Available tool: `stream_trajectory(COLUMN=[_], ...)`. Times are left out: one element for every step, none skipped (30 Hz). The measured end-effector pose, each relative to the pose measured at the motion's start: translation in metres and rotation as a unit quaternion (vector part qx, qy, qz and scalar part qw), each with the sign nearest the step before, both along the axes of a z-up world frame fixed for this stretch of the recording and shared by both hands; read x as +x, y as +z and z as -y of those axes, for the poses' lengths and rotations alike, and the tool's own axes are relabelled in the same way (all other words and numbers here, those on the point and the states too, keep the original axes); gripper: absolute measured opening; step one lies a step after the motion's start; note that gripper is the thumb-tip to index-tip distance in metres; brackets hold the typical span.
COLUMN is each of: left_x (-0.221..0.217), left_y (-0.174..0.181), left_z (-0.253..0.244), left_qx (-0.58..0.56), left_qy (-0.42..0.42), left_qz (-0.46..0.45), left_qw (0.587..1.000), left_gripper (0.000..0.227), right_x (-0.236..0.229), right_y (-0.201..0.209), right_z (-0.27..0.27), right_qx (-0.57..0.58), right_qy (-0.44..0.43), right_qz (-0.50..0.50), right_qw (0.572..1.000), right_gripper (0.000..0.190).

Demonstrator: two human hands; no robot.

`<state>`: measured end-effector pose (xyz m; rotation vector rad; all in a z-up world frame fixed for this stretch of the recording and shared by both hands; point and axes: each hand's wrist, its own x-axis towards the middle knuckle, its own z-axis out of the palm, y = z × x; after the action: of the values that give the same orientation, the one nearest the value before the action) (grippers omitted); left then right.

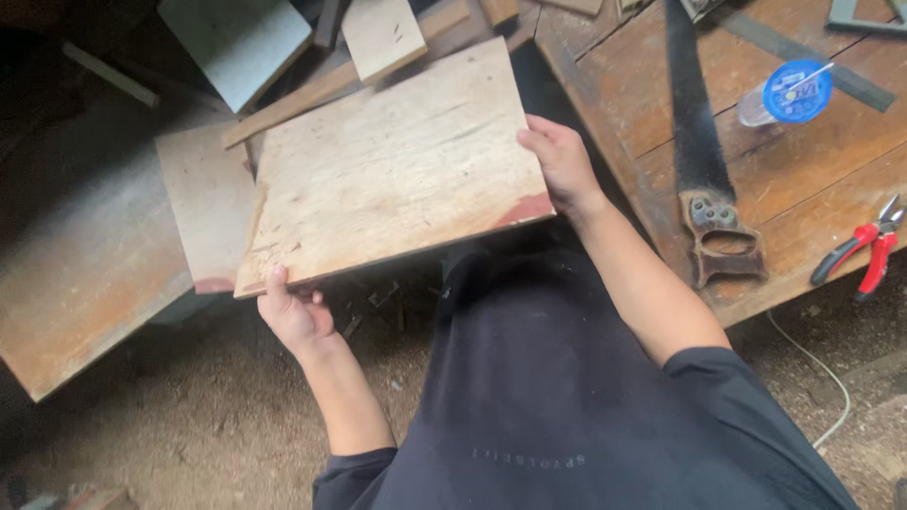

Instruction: The person uses a hand saw to cut a rectangular wooden board along a marked line, then separates the two pieces. They handle the cut pieces and a smaller wooden strip, measuring the strip with a metal ruler before beginning to saw it.

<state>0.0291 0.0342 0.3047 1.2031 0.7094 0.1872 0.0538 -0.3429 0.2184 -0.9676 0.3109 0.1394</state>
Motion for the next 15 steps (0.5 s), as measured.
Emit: stream_trajectory(left_x=[-0.005, -0.014, -0.021, -0.027, -0.038, -0.048, -0.052, -0.052, -0.051, -0.048, -0.038, -0.025, -0.014, -0.008, -0.005], left_y=[0.006, 0.012, 0.017, 0.021, 0.024, 0.026, 0.026, 0.025, 0.022, 0.019, 0.011, 0.0, -0.007, -0.013, -0.021], left_z=[-0.002, -0.002, 0.002, 0.007, 0.012, 0.014, 0.015, 0.014, 0.013, 0.009, 0.009, 0.01, 0.009, 0.01, 0.017], left_qx=[-0.017, 0.014, 0.042, 0.069, 0.061, 0.052, 0.043, 0.048, 0.052, 0.056, 0.038, 0.02, 0.004, -0.008, -0.023], left_qy=[-0.003, 0.006, 0.012, 0.017, 0.008, -0.001, -0.011, -0.021, -0.033, -0.046, -0.064, -0.083, -0.105, -0.12, -0.14], left_qz=[0.035, -0.002, -0.037, -0.072, -0.043, -0.014, 0.016, 0.023, 0.029, 0.035, 0.018, 0.002, -0.014, -0.009, -0.006], left_qw=[0.999, 1.0, 0.998, 0.995, 0.997, 0.999, 0.999, 0.998, 0.998, 0.997, 0.997, 0.996, 0.994, 0.993, 0.99], left_gripper=[0.038, 0.039, 0.042, 0.045, 0.044, 0.043, 0.042, 0.042, 0.041, 0.041, 0.039, 0.037, 0.035, 0.035, 0.036], right_x=[-0.001, -0.004, -0.006, -0.009, -0.02, -0.029, -0.035, -0.041, -0.047, -0.052, -0.052, -0.051, -0.052, -0.054, -0.061], right_y=[-0.003, -0.005, -0.005, -0.005, -0.003, -0.001, 0.001, 0.003, 0.005, 0.007, 0.007, 0.008, 0.008, 0.008, 0.008], right_z=[-0.004, -0.007, -0.006, -0.002, 0.005, 0.01, 0.014, 0.017, 0.019, 0.02, 0.022, 0.024, 0.027, 0.03, 0.038], right_qx=[-0.03, -0.061, -0.094, -0.074, -0.056, -0.038, -0.03, -0.022, -0.014, -0.024, -0.036, -0.048, -0.05, -0.051, -0.056], right_qy=[0.003, 0.005, 0.004, 0.002, 0.002, 0.001, -0.002, -0.004, -0.01, -0.02, -0.03, -0.04, -0.066, -0.092, -0.123], right_qz=[-0.01, -0.021, -0.029, -0.04, -0.056, -0.072, -0.068, -0.064, -0.061, -0.059, -0.048, -0.037, -0.044, -0.051, -0.059], right_qw=[0.999, 0.998, 0.995, 0.996, 0.997, 0.997, 0.997, 0.998, 0.998, 0.998, 0.998, 0.997, 0.996, 0.993, 0.989], right_gripper=[0.041, 0.042, 0.042, 0.044, 0.046, 0.047, 0.048, 0.048, 0.049, 0.049, 0.05, 0.05, 0.051, 0.051, 0.052])
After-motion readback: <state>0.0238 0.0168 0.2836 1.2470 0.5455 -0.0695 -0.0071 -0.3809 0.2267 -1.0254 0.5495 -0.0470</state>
